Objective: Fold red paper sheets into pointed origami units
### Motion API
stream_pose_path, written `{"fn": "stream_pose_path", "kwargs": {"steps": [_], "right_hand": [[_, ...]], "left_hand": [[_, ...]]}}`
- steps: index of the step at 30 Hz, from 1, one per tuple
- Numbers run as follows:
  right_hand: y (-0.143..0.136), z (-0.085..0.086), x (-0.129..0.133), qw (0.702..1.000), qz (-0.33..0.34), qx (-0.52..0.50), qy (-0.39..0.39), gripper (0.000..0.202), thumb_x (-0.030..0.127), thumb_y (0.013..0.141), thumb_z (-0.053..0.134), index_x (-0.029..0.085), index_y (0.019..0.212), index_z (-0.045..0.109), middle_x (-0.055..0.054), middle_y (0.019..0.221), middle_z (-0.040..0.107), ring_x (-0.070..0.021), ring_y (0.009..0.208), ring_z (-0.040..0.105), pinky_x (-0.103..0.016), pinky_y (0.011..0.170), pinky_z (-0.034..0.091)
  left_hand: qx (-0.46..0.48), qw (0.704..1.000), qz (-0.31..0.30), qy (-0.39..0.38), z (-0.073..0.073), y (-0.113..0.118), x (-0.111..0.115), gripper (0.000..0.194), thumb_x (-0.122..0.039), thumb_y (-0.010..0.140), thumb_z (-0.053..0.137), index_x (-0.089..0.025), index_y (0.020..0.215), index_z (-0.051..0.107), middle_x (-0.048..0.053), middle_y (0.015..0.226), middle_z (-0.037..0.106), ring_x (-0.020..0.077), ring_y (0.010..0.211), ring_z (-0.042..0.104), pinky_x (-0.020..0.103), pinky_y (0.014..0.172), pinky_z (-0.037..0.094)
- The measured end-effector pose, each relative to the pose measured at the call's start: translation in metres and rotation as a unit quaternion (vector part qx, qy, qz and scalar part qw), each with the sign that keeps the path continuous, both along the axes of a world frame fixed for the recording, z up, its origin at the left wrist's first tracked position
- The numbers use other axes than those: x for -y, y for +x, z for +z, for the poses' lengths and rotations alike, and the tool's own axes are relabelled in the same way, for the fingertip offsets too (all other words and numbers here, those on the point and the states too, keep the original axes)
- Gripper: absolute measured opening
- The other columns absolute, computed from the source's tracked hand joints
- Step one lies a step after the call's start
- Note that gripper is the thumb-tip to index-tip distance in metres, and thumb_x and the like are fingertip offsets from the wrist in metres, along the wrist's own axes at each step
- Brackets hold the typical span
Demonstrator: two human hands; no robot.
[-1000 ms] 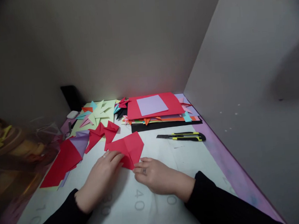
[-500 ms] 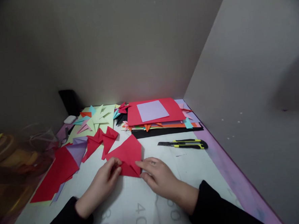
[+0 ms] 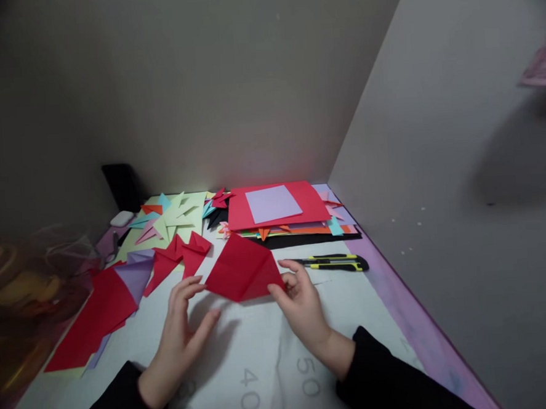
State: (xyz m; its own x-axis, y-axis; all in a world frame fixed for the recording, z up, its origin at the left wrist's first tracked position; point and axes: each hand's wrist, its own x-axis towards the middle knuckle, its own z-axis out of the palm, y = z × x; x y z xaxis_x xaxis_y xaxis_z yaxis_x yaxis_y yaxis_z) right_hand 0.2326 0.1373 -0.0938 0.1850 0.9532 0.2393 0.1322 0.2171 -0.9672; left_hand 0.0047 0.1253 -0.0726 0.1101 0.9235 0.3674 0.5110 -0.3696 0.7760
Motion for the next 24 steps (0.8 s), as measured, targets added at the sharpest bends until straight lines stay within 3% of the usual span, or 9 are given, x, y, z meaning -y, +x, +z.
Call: {"fn": "stream_pose_path", "kwargs": {"steps": [3,4,7,9,12,15,19,22,24], "right_hand": [[0.011,0.005,0.001,0.981,-0.053,0.147,0.115,0.009,0.019,0.085,0.057,0.022,0.092,0.060,-0.004,0.082,0.063,-0.0190,0.077,0.060,-0.035,0.070,0.051],[0.014,0.008,0.002,0.963,-0.053,0.201,0.170,0.011,0.016,0.085,0.056,0.023,0.091,0.062,-0.004,0.083,0.063,-0.0199,0.080,0.059,-0.037,0.073,0.050],[0.016,0.019,0.010,0.877,0.001,0.339,0.339,0.024,0.009,0.083,0.055,0.022,0.100,0.064,-0.004,0.078,0.060,-0.0207,0.082,0.057,-0.039,0.075,0.048],[0.012,0.025,0.016,0.814,0.061,0.409,0.407,0.026,0.007,0.083,0.055,0.020,0.103,0.064,-0.003,0.074,0.061,-0.0194,0.080,0.057,-0.038,0.077,0.049],[0.001,0.031,0.024,0.752,0.162,0.465,0.438,0.024,0.008,0.084,0.056,0.019,0.103,0.065,-0.002,0.076,0.066,-0.0171,0.080,0.060,-0.038,0.085,0.047],[-0.003,0.030,0.024,0.728,0.219,0.474,0.444,0.026,0.010,0.085,0.056,0.017,0.109,0.064,-0.004,0.092,0.071,-0.0188,0.097,0.061,-0.041,0.094,0.043],[0.000,0.028,0.019,0.742,0.232,0.476,0.411,0.033,0.012,0.087,0.054,0.019,0.119,0.059,-0.005,0.111,0.068,-0.0223,0.115,0.055,-0.045,0.100,0.037],[0.001,0.026,0.017,0.724,0.246,0.488,0.420,0.033,0.016,0.089,0.053,0.021,0.121,0.059,-0.007,0.117,0.066,-0.0225,0.117,0.054,-0.042,0.096,0.040],[-0.002,0.024,0.017,0.712,0.232,0.519,0.411,0.034,0.016,0.091,0.050,0.019,0.123,0.058,-0.009,0.123,0.063,-0.0246,0.117,0.053,-0.041,0.089,0.044]], "left_hand": [[0.172,0.975,-0.009,-0.139,0.001,0.002,-0.002,0.047,-0.045,0.086,0.056,-0.023,0.123,0.039,0.015,0.134,0.041,0.0282,0.123,0.045,0.049,0.101,0.038],[0.248,0.945,-0.048,-0.209,0.004,0.003,-0.003,0.053,-0.054,0.086,0.051,-0.023,0.127,0.037,0.016,0.136,0.041,0.0285,0.120,0.049,0.049,0.099,0.040],[0.424,0.801,-0.184,-0.380,0.016,0.007,-0.003,0.074,-0.074,0.084,0.026,-0.020,0.133,0.036,0.019,0.132,0.049,0.0304,0.115,0.055,0.050,0.095,0.044],[0.463,0.754,-0.206,-0.419,0.021,0.009,-0.003,0.073,-0.072,0.085,0.029,-0.017,0.130,0.043,0.019,0.128,0.054,0.0308,0.116,0.055,0.047,0.094,0.046],[0.465,0.764,-0.152,-0.421,0.020,0.009,-0.003,0.056,-0.043,0.082,0.062,-0.019,0.129,0.045,0.014,0.122,0.060,0.0276,0.110,0.059,0.040,0.090,0.048],[0.455,0.774,-0.087,-0.430,0.013,0.006,-0.006,0.077,-0.021,0.071,0.072,-0.019,0.137,0.034,0.013,0.116,0.063,0.0239,0.101,0.063,0.035,0.086,0.049],[0.426,0.782,-0.075,-0.448,0.011,0.001,-0.011,0.083,-0.016,0.069,0.070,-0.017,0.141,0.028,0.013,0.114,0.064,0.0238,0.094,0.066,0.034,0.080,0.051],[0.404,0.800,-0.075,-0.437,0.011,-0.001,-0.015,0.081,-0.020,0.074,0.068,-0.018,0.143,0.026,0.014,0.116,0.064,0.0239,0.095,0.066,0.035,0.082,0.052],[0.396,0.826,-0.069,-0.396,0.010,-0.002,-0.017,0.075,-0.027,0.081,0.061,-0.022,0.146,0.023,0.016,0.128,0.057,0.0244,0.105,0.063,0.035,0.088,0.050]]}}
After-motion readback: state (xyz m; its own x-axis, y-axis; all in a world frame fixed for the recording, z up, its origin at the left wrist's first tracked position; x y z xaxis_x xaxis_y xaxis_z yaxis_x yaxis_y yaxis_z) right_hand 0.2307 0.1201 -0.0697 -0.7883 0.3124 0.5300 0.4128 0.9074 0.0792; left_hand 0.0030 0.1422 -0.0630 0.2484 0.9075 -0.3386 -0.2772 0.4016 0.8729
